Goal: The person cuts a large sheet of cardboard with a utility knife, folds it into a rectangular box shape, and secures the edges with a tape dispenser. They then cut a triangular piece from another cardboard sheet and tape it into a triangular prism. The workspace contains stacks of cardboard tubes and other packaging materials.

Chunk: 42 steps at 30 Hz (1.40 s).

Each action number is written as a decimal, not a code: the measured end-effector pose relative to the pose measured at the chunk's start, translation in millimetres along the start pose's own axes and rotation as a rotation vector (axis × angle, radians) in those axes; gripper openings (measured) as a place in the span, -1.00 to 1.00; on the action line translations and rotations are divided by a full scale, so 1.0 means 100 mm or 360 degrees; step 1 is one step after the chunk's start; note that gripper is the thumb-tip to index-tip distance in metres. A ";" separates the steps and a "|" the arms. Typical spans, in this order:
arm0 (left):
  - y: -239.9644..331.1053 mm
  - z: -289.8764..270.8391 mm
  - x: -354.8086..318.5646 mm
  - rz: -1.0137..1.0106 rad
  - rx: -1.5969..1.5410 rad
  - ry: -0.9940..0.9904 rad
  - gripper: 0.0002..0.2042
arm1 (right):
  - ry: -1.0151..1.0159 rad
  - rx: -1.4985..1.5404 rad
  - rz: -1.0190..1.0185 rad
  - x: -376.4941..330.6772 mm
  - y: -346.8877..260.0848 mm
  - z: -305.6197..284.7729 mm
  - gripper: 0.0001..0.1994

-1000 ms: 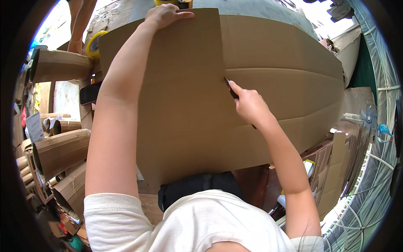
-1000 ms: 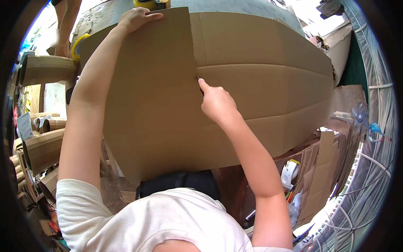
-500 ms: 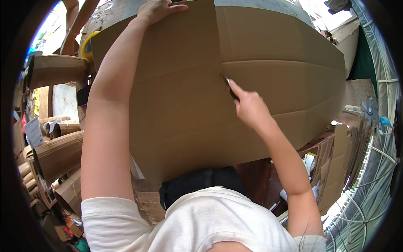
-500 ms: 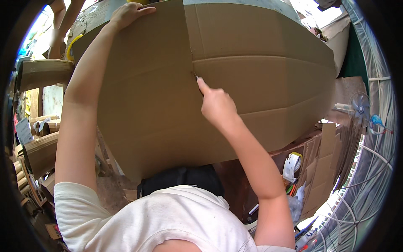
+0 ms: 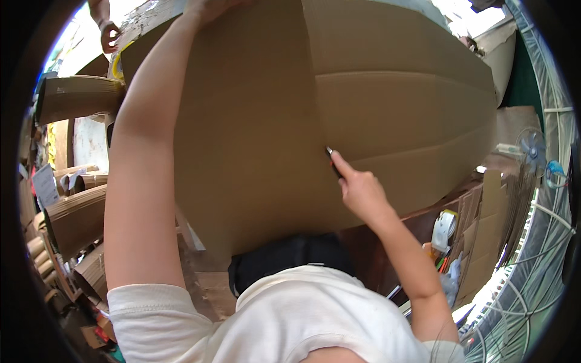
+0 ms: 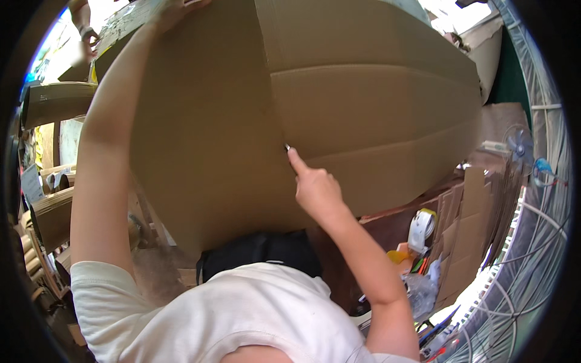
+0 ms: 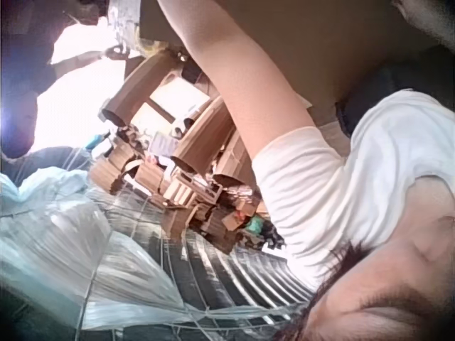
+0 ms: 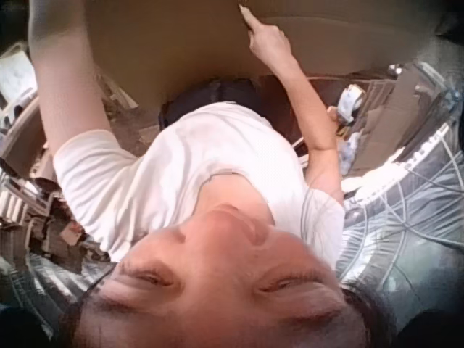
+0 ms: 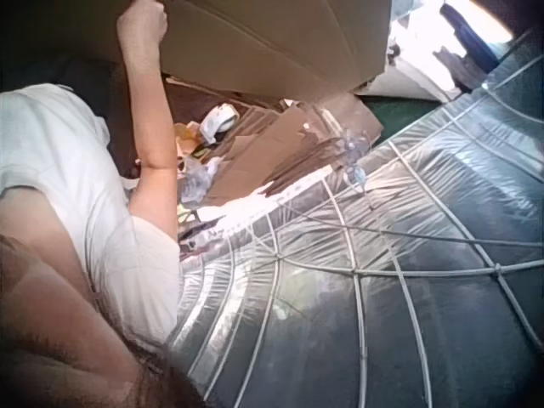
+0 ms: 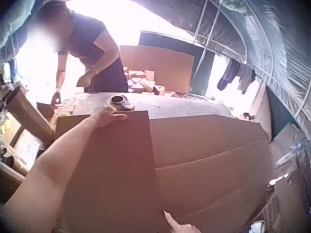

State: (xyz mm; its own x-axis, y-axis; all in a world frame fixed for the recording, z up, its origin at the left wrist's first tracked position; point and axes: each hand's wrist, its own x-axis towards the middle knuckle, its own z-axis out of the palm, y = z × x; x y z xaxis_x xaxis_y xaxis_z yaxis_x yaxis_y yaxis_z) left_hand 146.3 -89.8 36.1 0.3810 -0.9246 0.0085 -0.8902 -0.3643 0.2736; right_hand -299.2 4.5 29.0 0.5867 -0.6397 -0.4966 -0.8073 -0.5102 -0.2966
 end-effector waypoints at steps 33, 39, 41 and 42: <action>0.55 -0.40 -0.27 -0.0136 0.0151 0.0112 -0.41 | -0.0076 -0.0030 0.0145 -0.81 0.15 0.47 -0.35; -0.08 -0.14 0.12 0.0089 -0.0017 -0.0178 -0.30 | 0.0125 -0.0189 0.0093 -1.01 0.14 0.75 -0.29; -0.06 -0.16 0.15 0.0073 -0.0068 -0.0219 -0.30 | 0.0106 -0.0208 0.0150 -1.18 0.12 0.76 -0.27; -0.06 -0.18 0.11 0.0057 -0.0088 -0.0242 -0.29 | 0.0093 -0.0215 0.0170 -1.27 0.10 0.78 -0.25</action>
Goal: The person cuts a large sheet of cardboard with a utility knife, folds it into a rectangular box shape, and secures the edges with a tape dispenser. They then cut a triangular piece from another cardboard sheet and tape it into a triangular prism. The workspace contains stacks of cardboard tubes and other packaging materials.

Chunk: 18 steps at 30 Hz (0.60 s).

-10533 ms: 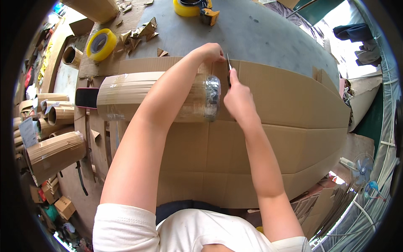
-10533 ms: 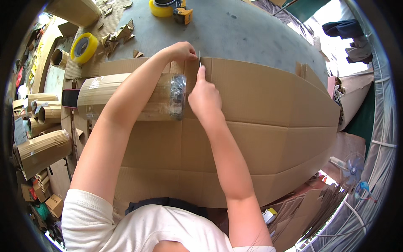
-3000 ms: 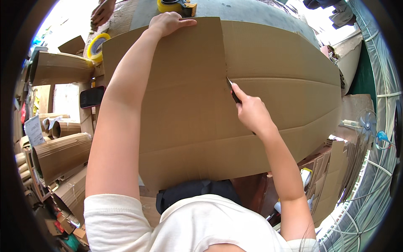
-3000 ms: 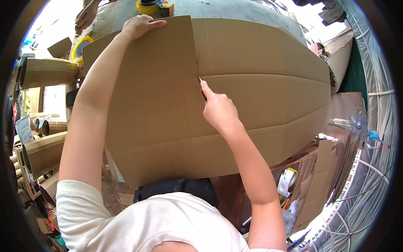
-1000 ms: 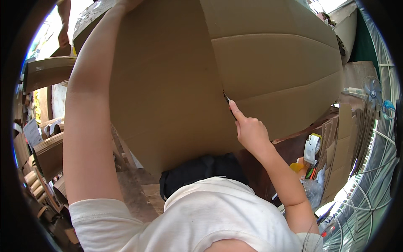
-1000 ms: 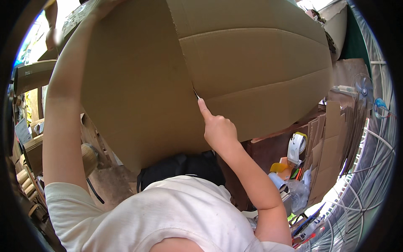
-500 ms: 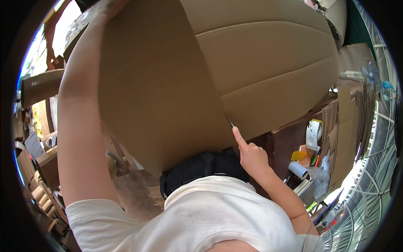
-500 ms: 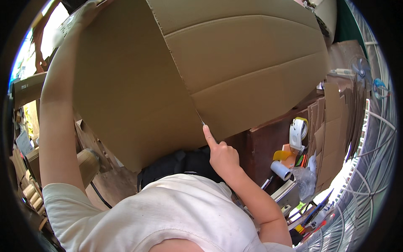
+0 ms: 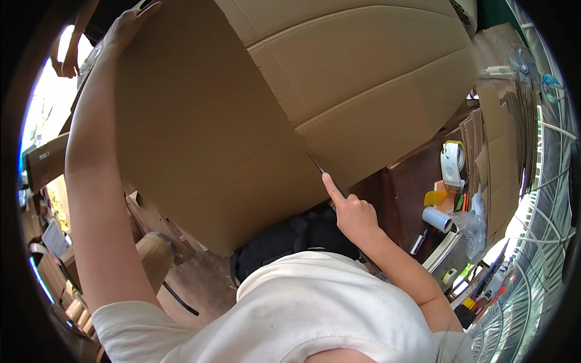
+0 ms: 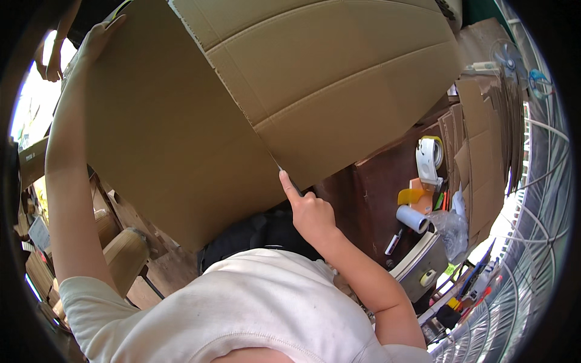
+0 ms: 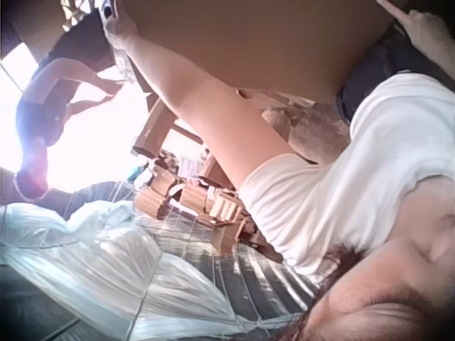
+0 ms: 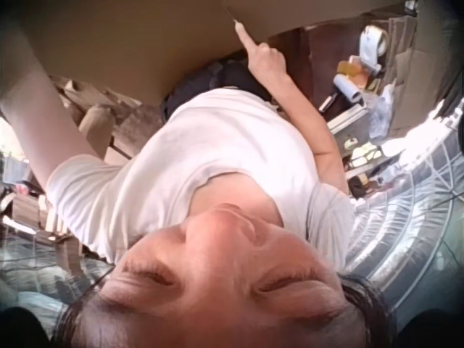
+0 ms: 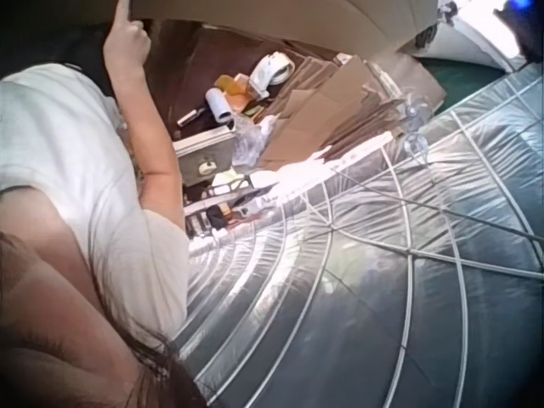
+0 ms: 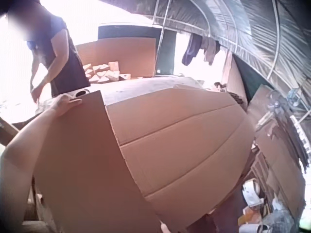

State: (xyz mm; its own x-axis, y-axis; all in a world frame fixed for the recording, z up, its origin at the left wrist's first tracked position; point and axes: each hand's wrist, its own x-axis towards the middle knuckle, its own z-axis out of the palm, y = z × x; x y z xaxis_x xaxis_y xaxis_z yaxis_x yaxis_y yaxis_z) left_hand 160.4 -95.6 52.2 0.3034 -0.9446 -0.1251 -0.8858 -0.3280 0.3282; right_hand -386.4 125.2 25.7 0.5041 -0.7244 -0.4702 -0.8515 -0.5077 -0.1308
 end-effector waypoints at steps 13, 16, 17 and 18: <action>0.29 -0.19 -0.15 0.0102 0.0143 0.0218 -0.28 | 0.0152 0.0157 0.0009 0.32 -0.11 0.14 -0.25; 0.16 -0.16 -0.09 0.0082 0.0088 0.0268 -0.27 | 0.0170 0.0055 0.0027 0.08 -0.11 0.09 -0.24; 0.17 -0.16 -0.10 0.0112 0.0020 0.0296 -0.26 | 0.0150 0.0048 0.0054 0.00 -0.15 0.08 -0.23; 0.19 -0.15 -0.10 0.0128 0.0062 0.0284 -0.26 | 0.0200 0.0044 0.0052 -0.07 -0.15 0.11 -0.22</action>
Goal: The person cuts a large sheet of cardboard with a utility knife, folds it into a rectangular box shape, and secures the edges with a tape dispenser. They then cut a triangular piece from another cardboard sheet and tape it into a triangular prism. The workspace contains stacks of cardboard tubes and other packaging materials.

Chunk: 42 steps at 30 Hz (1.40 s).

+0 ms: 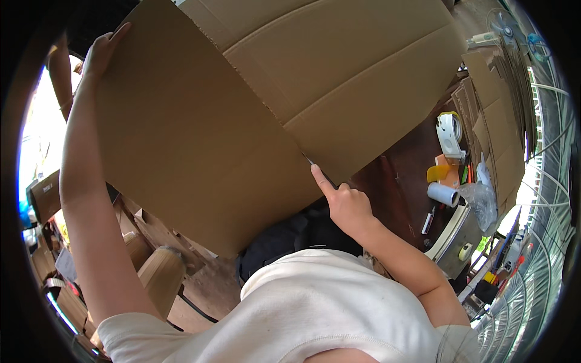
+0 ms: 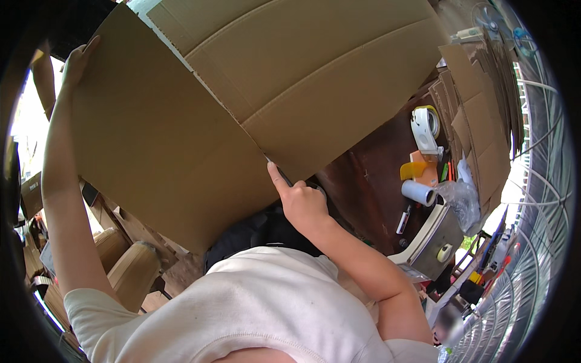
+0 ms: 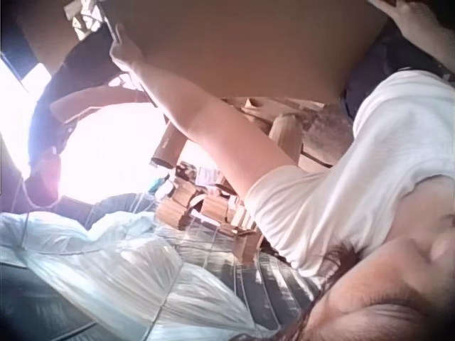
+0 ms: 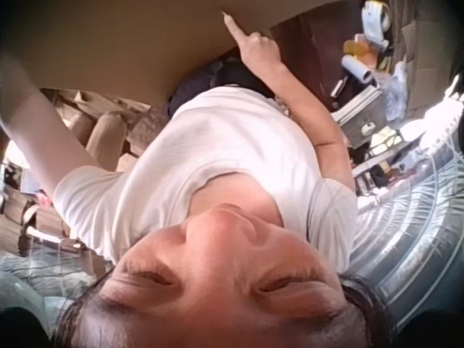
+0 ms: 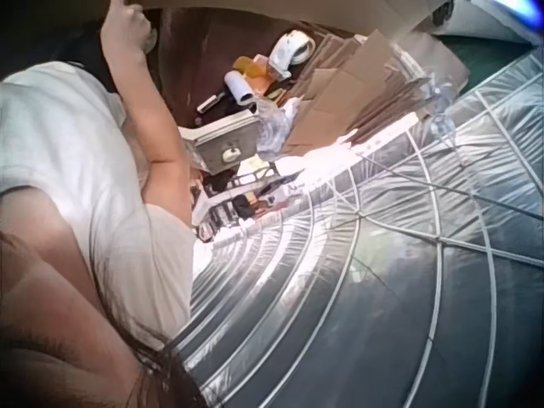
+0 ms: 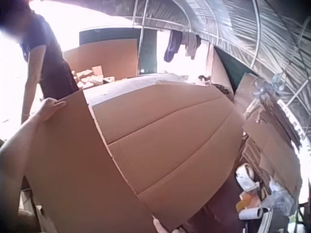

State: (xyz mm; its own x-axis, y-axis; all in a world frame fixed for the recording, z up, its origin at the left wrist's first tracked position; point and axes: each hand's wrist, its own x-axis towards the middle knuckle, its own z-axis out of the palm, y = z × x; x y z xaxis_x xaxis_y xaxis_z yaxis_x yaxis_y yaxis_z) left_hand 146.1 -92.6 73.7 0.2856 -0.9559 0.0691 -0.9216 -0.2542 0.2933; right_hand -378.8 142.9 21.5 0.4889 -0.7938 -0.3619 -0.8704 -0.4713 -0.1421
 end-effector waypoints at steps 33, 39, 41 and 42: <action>-0.22 0.01 0.19 0.0298 -0.0033 0.0006 -0.33 | -0.0471 0.0090 0.0313 -1.00 0.31 0.16 -0.34; -0.20 0.02 0.09 0.0487 -0.0377 0.0126 -0.48 | -0.0081 0.0119 0.0408 -1.09 0.46 -0.22 -0.37; -0.08 -0.13 0.15 0.0242 0.0129 0.0087 -0.47 | 0.0051 0.0302 0.0382 -1.03 0.59 -0.19 -0.52; 0.05 -0.19 0.07 0.0049 -0.0042 0.0012 -0.48 | 0.0038 0.0335 0.0318 -1.11 0.72 -0.11 -0.58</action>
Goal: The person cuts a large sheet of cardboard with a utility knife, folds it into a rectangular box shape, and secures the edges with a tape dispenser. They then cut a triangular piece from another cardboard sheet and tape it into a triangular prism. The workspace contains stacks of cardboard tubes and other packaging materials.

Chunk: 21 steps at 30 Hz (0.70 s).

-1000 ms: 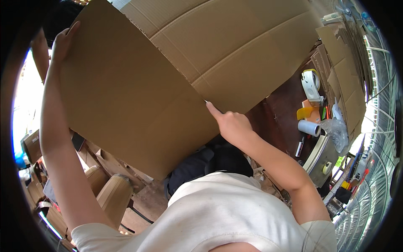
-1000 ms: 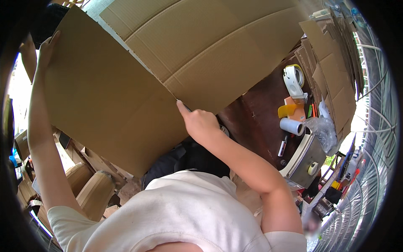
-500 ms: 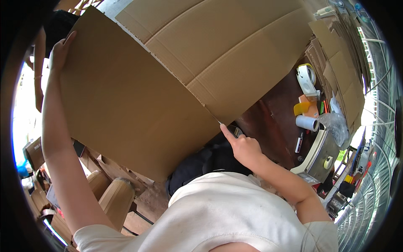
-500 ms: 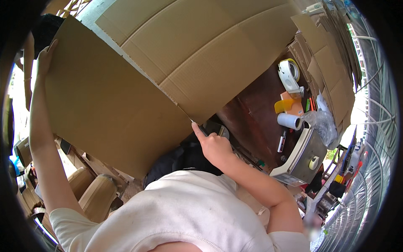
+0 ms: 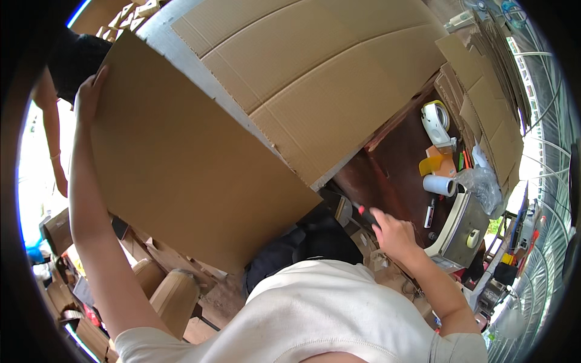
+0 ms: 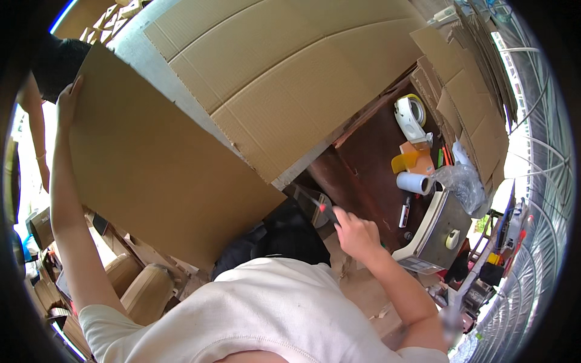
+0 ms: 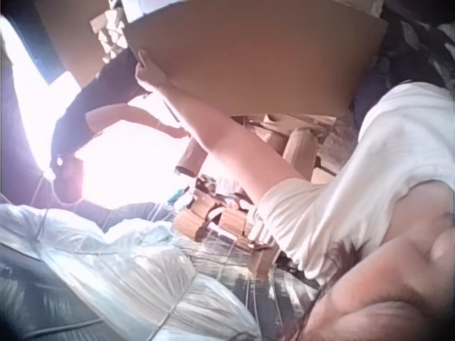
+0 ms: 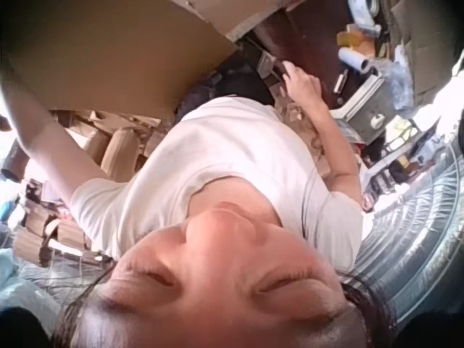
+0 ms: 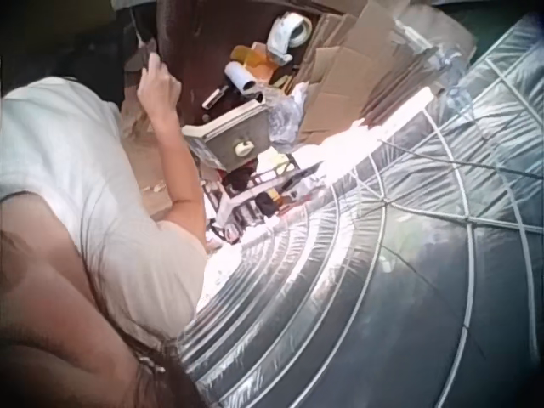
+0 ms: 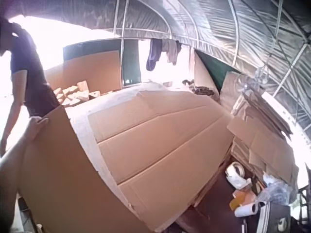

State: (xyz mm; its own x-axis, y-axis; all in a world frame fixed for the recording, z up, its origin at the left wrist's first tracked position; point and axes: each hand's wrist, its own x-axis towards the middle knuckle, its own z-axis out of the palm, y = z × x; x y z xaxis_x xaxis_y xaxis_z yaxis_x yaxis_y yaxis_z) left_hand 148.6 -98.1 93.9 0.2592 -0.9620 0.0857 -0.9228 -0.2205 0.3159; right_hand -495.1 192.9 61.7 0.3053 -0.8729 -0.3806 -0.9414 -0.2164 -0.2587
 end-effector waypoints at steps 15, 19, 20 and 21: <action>1.16 0.44 -0.97 0.0450 0.0128 0.0421 -0.43 | 0.0907 0.2168 0.1291 0.89 0.81 0.08 -0.61; 1.34 0.80 -1.91 0.0298 -0.0279 0.0265 -0.42 | 0.0731 0.0557 0.1529 0.93 1.29 0.39 -0.50; 1.22 0.96 -2.16 0.0151 -0.0343 0.0299 -0.41 | 0.0609 0.0122 0.1564 0.96 1.21 0.37 -0.44; 1.01 1.14 -2.44 -0.0072 -0.0290 0.0287 -0.40 | 0.0732 -0.0051 0.1368 0.98 0.95 0.18 -0.37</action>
State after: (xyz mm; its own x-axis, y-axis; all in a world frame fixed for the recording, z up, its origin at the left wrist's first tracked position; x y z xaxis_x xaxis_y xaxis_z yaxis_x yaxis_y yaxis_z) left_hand -40.1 95.6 -2.6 0.3607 -0.9040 0.2296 -0.8468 -0.2142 0.4869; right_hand -552.2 94.3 -16.0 -0.5670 -0.8226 -0.0427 -0.8224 0.5683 -0.0278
